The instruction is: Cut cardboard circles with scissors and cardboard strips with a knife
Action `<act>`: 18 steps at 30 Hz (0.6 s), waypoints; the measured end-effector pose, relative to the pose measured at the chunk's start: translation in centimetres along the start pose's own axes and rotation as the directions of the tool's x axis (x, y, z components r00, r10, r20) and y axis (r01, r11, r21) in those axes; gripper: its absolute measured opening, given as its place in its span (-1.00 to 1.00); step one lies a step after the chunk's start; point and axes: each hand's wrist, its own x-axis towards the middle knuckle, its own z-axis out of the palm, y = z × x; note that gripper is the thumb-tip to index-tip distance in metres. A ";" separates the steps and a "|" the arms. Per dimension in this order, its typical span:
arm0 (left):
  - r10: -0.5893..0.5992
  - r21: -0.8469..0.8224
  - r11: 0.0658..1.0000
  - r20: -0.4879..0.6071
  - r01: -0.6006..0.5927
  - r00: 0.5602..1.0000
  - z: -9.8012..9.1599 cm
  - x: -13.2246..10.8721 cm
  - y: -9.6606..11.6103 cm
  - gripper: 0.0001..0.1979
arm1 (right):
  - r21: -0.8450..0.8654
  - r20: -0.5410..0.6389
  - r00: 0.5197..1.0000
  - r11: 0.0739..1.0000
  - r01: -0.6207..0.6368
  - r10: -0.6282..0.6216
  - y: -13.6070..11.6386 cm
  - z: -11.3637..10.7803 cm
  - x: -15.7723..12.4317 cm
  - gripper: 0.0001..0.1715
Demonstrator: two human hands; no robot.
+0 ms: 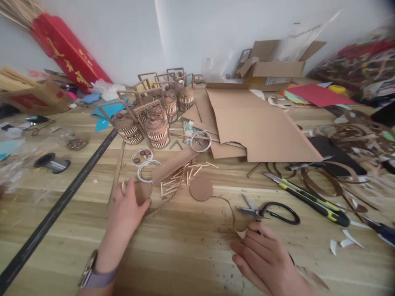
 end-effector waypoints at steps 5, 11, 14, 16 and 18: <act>-0.032 -0.022 0.999 -0.012 0.032 0.999 0.2 0.6 -0.4 -0.22 | -0.045 0.004 0.998 0.997 0.058 -0.058 -0.1 -1.1 1.5 -0.67; -0.046 -0.076 0.996 0.004 0.046 0.999 0.0 1.0 -0.3 -0.31 | 0.005 -0.108 0.993 0.999 0.038 -0.037 -0.8 -1.4 1.9 -0.64; -0.085 -0.131 0.988 -0.002 0.084 0.996 -0.7 1.2 -0.4 -0.26 | 0.045 -0.136 0.990 0.998 0.042 -0.035 -1.0 -2.3 2.0 -0.69; -0.080 -0.216 0.974 -0.027 0.072 0.996 -1.3 1.2 -0.5 -0.18 | 0.065 -0.129 0.992 0.998 -0.001 0.010 -0.8 -3.3 1.9 -0.72; -0.055 -0.283 0.958 -0.051 0.038 0.997 -2.2 1.0 -0.6 -0.21 | 0.077 -0.069 0.992 0.992 -0.103 0.108 -0.4 -4.3 1.8 -0.71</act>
